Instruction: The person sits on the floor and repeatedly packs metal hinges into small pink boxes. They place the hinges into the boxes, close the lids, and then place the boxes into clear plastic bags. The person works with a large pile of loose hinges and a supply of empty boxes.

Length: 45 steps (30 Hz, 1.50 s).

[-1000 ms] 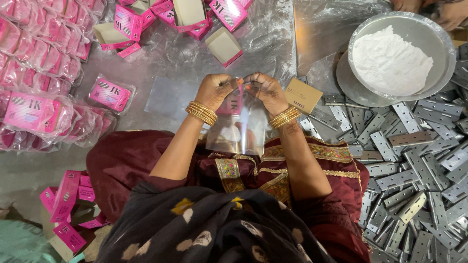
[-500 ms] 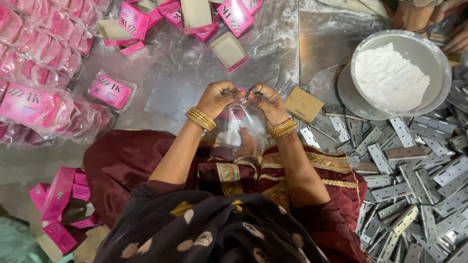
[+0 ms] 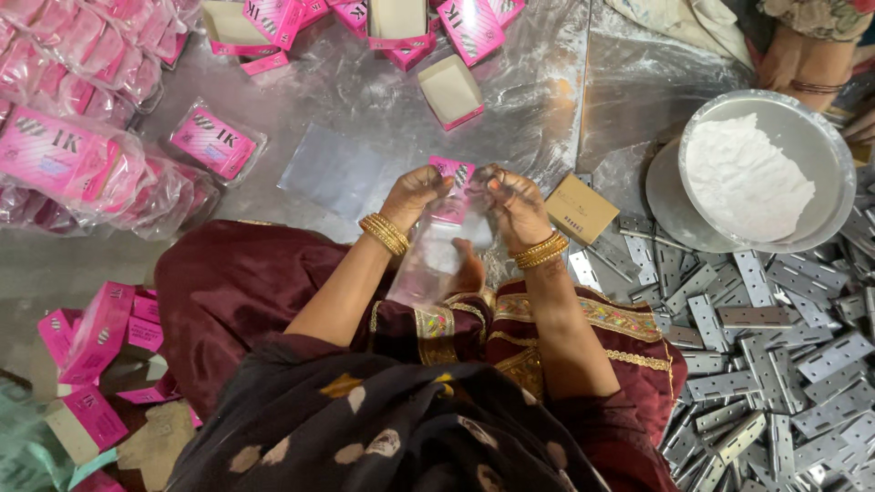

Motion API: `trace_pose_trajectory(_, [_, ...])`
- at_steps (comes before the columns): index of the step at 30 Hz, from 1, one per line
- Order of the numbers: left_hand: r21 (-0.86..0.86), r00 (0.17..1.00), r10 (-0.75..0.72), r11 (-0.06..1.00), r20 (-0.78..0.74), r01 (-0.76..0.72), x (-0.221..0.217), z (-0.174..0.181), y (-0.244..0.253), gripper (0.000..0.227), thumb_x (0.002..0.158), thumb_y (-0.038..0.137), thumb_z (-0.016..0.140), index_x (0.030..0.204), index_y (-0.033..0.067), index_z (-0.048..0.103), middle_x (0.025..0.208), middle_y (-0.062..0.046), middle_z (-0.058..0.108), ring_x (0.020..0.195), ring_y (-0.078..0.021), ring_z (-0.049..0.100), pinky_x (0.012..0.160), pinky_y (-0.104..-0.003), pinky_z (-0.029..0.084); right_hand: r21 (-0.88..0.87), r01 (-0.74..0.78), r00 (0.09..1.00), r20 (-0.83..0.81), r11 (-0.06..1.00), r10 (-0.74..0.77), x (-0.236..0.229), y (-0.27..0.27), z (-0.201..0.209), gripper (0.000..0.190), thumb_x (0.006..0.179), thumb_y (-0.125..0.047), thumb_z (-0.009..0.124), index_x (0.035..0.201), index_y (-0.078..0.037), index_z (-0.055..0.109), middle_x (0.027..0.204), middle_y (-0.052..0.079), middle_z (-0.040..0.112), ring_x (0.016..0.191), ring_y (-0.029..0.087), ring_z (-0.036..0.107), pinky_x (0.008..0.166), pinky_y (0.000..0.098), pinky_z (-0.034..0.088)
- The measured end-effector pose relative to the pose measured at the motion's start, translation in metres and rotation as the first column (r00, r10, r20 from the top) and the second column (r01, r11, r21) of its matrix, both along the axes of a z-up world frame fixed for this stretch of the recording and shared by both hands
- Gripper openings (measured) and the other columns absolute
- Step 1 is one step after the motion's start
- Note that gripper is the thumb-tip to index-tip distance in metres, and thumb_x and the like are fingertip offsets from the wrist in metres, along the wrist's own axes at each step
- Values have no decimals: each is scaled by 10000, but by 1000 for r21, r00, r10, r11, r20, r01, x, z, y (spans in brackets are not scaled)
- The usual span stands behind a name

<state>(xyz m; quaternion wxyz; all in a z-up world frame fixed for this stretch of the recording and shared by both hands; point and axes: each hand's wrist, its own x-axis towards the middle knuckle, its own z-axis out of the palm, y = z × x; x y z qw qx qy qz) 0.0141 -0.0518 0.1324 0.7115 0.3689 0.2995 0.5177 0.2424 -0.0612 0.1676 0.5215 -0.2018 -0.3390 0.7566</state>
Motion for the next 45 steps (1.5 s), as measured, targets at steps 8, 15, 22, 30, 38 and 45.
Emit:
trace_pose_trajectory(8, [-5, 949, -28, 999, 313, 32, -14, 8, -10, 45, 1029, 77, 724, 1001, 49, 701, 942, -30, 719, 850, -122, 683, 817, -296, 572, -2, -85, 996, 4, 996, 85, -8, -15, -17, 217, 1014, -219, 788, 1027, -18, 708, 928, 56, 719, 808, 157, 643, 789, 313, 524])
trace_pose_trajectory(15, [1, 904, -279, 956, 324, 294, -48, 2, -10, 138, 921, 166, 762, 992, 64, 702, 988, -59, 754, 1041, -196, 742, 1013, -347, 579, -114, -106, 968, 216, 988, 129, 5, 21, 4, 299, 920, -343, 735, 991, -54, 714, 959, 119, 778, 937, 283, 755, 852, 454, 625])
trace_pose_trajectory(22, [-146, 992, -76, 985, 98, 90, -60, -57, 55, 62, 952, 112, 703, 956, 51, 711, 938, -112, 770, 803, -229, 727, 752, -384, 609, -256, 290, 918, 348, 922, -192, -21, 36, -107, 108, 1009, -173, 686, 977, -70, 695, 904, 32, 706, 856, 180, 668, 785, 344, 594])
trace_pose_trajectory(30, [281, 503, 459, 877, -732, -390, -23, -159, 97, 187, 917, 65, 495, 953, 13, 670, 862, -163, 700, 793, -257, 657, 754, -388, 544, -122, 373, 851, 440, 920, -287, -35, 73, -213, 185, 1025, -241, 635, 946, -84, 693, 830, -23, 655, 722, 91, 624, 651, 262, 548])
trace_pose_trajectory(38, [413, 660, 555, 828, -507, -379, -11, -92, 87, 167, 973, 26, 553, 1113, 0, 639, 1077, -160, 709, 999, -280, 662, 928, -379, 530, 46, 525, 769, 403, 850, -496, -40, 81, -197, 161, 1008, -118, 674, 943, 19, 726, 823, 33, 674, 709, 110, 600, 631, 271, 480])
trace_pose_trajectory(45, [259, 738, 567, 824, -366, -504, -4, -64, 43, 139, 943, 13, 561, 1043, 64, 642, 1005, -67, 711, 952, -164, 738, 842, -268, 631, 36, 482, 851, 221, 876, -477, -43, 68, -177, 132, 990, 6, 587, 981, 0, 719, 899, 34, 699, 757, 99, 638, 674, 237, 525])
